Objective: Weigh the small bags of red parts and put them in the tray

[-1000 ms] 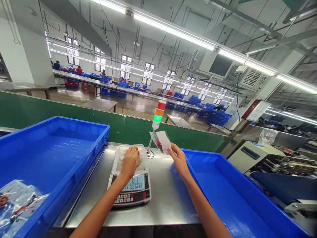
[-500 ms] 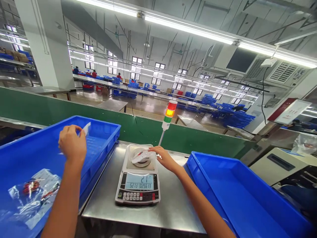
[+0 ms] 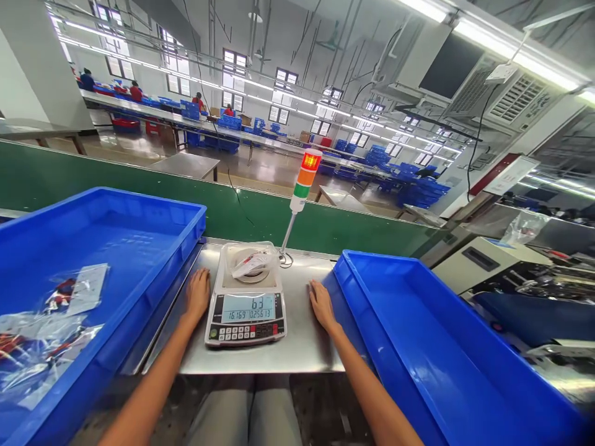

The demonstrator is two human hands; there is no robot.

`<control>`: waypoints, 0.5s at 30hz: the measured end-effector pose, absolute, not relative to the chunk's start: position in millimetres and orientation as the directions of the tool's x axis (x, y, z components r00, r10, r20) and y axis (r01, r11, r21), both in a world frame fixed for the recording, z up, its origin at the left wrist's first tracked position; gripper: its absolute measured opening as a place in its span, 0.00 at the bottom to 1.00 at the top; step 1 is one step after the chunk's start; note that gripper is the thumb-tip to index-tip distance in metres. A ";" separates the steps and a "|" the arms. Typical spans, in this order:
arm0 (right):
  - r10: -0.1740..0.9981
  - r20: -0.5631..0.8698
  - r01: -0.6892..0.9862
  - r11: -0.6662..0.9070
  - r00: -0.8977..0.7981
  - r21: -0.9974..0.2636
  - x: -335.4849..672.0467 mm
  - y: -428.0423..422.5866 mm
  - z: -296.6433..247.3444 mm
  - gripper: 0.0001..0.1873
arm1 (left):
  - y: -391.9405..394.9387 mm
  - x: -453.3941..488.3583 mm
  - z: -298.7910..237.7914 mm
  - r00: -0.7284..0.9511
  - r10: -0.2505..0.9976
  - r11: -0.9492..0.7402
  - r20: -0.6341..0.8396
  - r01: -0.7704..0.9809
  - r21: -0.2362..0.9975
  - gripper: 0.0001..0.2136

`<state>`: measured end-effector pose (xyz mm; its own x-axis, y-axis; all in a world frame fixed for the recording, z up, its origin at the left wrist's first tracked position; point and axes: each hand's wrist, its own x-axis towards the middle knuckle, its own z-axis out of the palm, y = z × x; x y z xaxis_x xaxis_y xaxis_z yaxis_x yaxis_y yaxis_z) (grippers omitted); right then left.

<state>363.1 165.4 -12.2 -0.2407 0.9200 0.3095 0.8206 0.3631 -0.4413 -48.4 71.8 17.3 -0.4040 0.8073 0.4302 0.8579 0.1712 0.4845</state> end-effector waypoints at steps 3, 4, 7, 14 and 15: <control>0.926 0.319 0.854 0.324 -0.199 -0.408 362.3 162.2 -33.2 0.27 | 72.7 -47.4 -7.3 -0.361 0.838 0.174 0.408 0.887 0.428 0.20; 0.925 0.323 0.859 0.323 -0.198 -0.397 362.1 162.3 -36.6 0.27 | 72.6 -48.7 -11.8 -0.350 0.844 0.175 0.407 0.896 0.409 0.20; 0.921 0.329 0.870 0.327 -0.207 -0.369 362.2 163.4 -40.3 0.28 | 73.1 -53.4 -18.5 -0.326 0.855 0.182 0.404 0.917 0.355 0.21; 0.928 0.315 0.891 0.304 -0.198 -0.337 356.8 160.1 -32.2 0.28 | 71.0 -56.4 -14.3 -0.267 0.885 0.187 0.382 0.954 0.234 0.23; 0.932 0.308 0.893 0.296 -0.192 -0.339 354.9 159.5 -29.8 0.28 | 70.0 -55.6 -11.1 -0.254 0.888 0.182 0.383 0.960 0.214 0.23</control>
<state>354.9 159.5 -29.8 -0.1925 0.9317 0.3081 0.8930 0.2964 -0.3386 -55.6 70.0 -11.1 -0.2539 0.8881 0.3831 0.9597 0.1818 0.2144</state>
